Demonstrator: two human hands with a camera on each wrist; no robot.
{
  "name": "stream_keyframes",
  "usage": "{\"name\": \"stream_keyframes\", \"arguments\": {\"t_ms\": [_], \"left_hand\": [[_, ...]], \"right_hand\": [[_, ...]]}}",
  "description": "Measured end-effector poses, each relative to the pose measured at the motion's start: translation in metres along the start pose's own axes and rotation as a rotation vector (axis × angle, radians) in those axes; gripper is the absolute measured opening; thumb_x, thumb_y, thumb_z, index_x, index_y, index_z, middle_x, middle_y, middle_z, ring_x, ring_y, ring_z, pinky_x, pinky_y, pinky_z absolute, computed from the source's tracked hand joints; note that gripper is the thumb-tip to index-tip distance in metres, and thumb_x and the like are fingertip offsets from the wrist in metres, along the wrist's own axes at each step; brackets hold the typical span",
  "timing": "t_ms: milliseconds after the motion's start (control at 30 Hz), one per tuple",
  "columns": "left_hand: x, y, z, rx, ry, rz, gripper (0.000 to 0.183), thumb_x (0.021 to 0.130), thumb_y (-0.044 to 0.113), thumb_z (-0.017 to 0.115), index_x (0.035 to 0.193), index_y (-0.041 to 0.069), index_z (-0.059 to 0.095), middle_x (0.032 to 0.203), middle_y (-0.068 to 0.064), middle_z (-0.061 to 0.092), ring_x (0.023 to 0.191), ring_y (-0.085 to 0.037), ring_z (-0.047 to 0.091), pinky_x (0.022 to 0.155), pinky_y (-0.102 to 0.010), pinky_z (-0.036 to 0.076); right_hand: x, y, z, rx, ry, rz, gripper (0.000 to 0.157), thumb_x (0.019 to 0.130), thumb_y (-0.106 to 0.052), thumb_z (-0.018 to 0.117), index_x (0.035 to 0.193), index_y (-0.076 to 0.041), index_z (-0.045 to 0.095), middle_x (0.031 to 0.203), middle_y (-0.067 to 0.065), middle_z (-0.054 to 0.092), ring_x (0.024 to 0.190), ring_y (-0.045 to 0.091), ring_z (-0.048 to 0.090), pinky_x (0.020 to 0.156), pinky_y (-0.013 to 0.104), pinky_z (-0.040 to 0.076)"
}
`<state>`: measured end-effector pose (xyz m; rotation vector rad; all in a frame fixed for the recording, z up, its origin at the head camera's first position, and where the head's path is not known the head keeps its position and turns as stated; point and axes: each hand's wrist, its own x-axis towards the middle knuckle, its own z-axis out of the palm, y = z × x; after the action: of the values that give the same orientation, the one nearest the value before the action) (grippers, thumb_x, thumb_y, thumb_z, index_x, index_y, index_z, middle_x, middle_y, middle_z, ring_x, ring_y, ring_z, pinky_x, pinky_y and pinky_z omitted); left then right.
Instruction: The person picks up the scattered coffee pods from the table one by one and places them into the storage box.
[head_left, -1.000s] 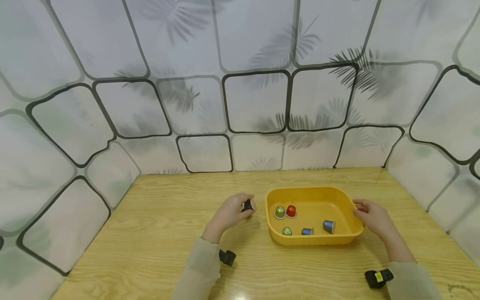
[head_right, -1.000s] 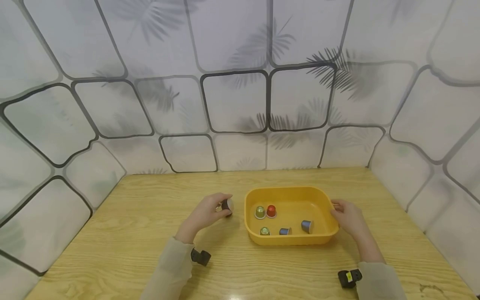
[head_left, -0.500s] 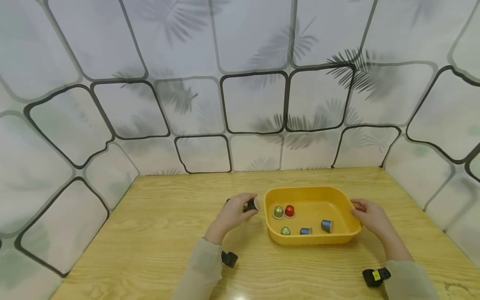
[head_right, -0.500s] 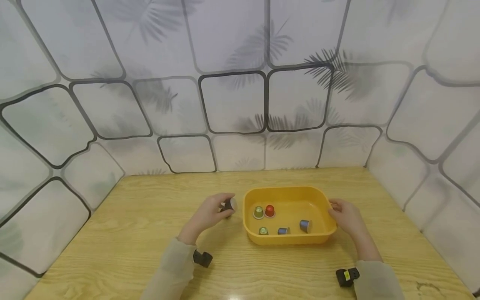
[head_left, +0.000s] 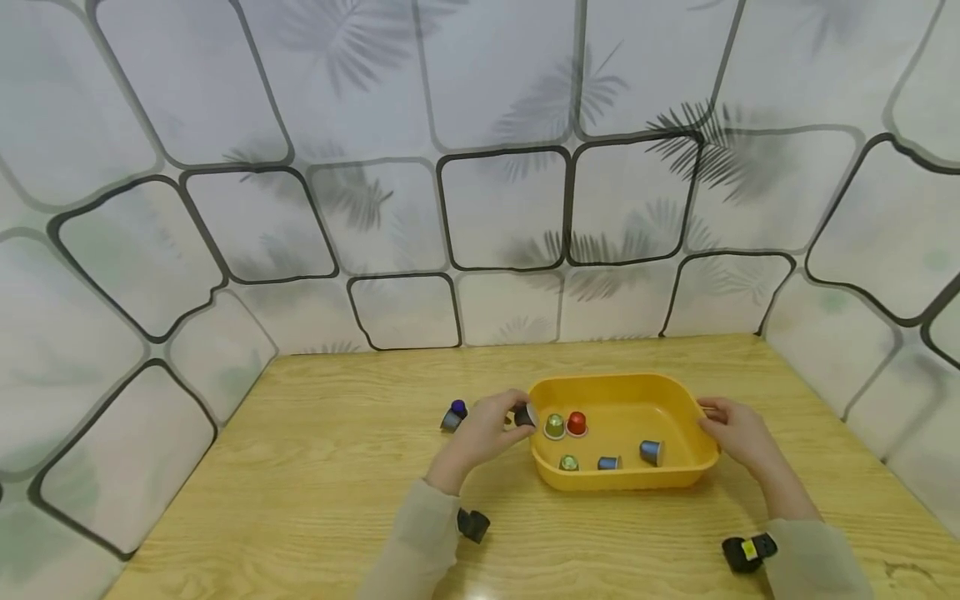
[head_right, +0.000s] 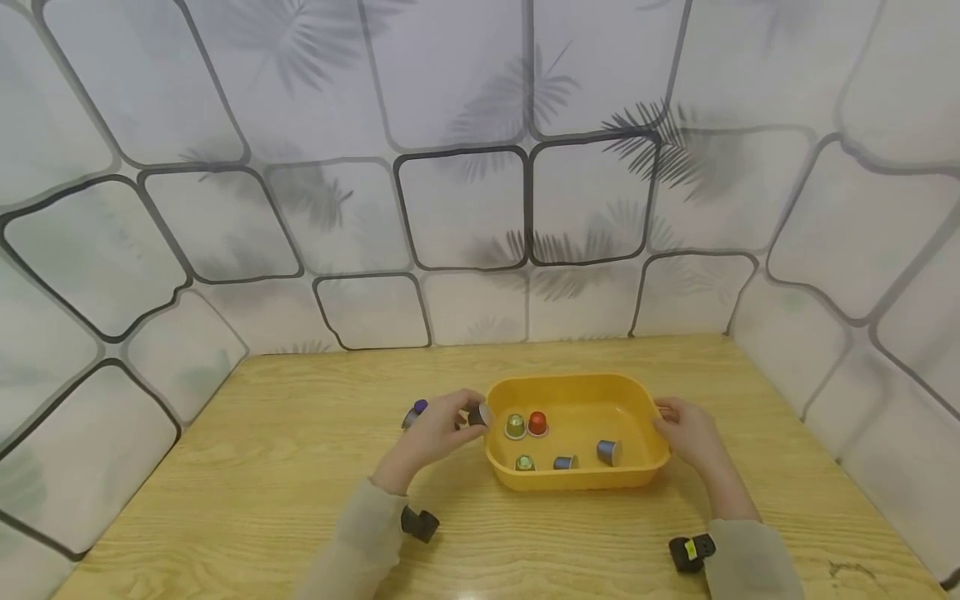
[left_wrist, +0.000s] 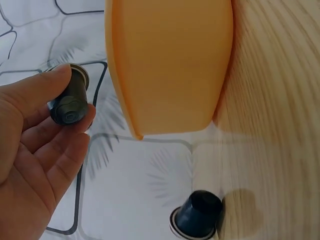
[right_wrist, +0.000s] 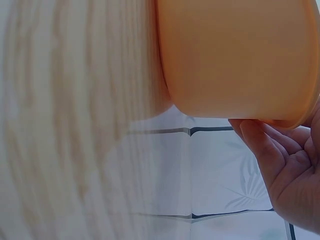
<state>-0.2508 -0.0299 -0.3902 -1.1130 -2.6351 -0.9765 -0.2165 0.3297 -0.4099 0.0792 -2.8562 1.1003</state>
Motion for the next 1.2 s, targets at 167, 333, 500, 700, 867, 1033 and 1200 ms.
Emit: {"name": "stream_keyframes", "arguments": {"t_ms": [167, 333, 500, 700, 867, 1033, 1200], "left_hand": [[0.008, 0.007, 0.006, 0.023, 0.017, 0.028, 0.033, 0.084, 0.021, 0.062, 0.11, 0.003, 0.055, 0.098, -0.004, 0.06, 0.087, -0.011, 0.057, 0.072, -0.02, 0.047], [0.02, 0.018, 0.011, 0.024, 0.001, 0.06, 0.037, 0.084, 0.022, 0.061, 0.114, 0.002, 0.054, 0.101, -0.005, 0.06, 0.088, -0.011, 0.057, 0.074, -0.02, 0.046], [0.03, 0.024, 0.019, 0.019, -0.045, 0.083, 0.038, 0.085, 0.023, 0.06, 0.116, 0.003, 0.054, 0.103, -0.004, 0.059, 0.09, -0.009, 0.055, 0.077, -0.019, 0.044], [0.037, 0.026, 0.029, 0.078, -0.082, 0.073, 0.04, 0.085, 0.025, 0.06, 0.119, 0.005, 0.054, 0.108, -0.003, 0.059, 0.094, -0.011, 0.055, 0.081, -0.02, 0.043], [0.044, 0.024, 0.035, 0.081, -0.123, 0.066, 0.042, 0.084, 0.023, 0.061, 0.121, 0.005, 0.053, 0.109, -0.004, 0.058, 0.093, -0.009, 0.055, 0.077, -0.018, 0.044], [0.051, 0.024, 0.035, 0.136, -0.161, 0.077, 0.043, 0.085, 0.024, 0.06, 0.123, 0.004, 0.051, 0.11, -0.004, 0.058, 0.096, -0.009, 0.055, 0.08, -0.018, 0.043], [0.063, 0.027, 0.034, 0.244, -0.196, 0.096, 0.039, 0.085, 0.025, 0.06, 0.119, 0.008, 0.053, 0.107, -0.001, 0.059, 0.091, -0.008, 0.055, 0.076, -0.018, 0.043]], "right_hand": [[0.001, 0.001, -0.001, -0.007, 0.0, 0.006, 0.041, 0.09, -0.011, 0.048, 0.12, 0.017, 0.04, 0.111, 0.037, 0.046, 0.1, 0.047, 0.046, 0.075, 0.047, 0.046], [0.001, 0.002, 0.0, 0.004, -0.002, 0.005, 0.042, 0.09, -0.011, 0.049, 0.12, 0.017, 0.04, 0.111, 0.037, 0.047, 0.1, 0.047, 0.047, 0.075, 0.047, 0.046], [0.001, 0.002, 0.001, 0.008, -0.002, 0.004, 0.041, 0.09, -0.01, 0.049, 0.121, 0.017, 0.04, 0.111, 0.037, 0.047, 0.1, 0.046, 0.047, 0.076, 0.047, 0.046], [0.001, 0.002, 0.001, 0.009, -0.003, 0.005, 0.042, 0.091, -0.01, 0.048, 0.121, 0.017, 0.039, 0.111, 0.037, 0.047, 0.1, 0.046, 0.048, 0.075, 0.046, 0.047], [0.002, 0.001, 0.0, 0.013, -0.007, 0.017, 0.042, 0.09, -0.01, 0.048, 0.121, 0.016, 0.039, 0.112, 0.037, 0.046, 0.101, 0.046, 0.047, 0.076, 0.046, 0.047], [0.001, 0.0, 0.0, 0.023, -0.009, 0.029, 0.042, 0.09, -0.009, 0.048, 0.122, 0.016, 0.039, 0.112, 0.036, 0.046, 0.101, 0.045, 0.047, 0.076, 0.045, 0.047], [0.0, -0.002, -0.002, 0.015, -0.012, 0.024, 0.042, 0.09, -0.01, 0.049, 0.121, 0.017, 0.039, 0.111, 0.037, 0.047, 0.099, 0.046, 0.048, 0.074, 0.045, 0.047]]}}
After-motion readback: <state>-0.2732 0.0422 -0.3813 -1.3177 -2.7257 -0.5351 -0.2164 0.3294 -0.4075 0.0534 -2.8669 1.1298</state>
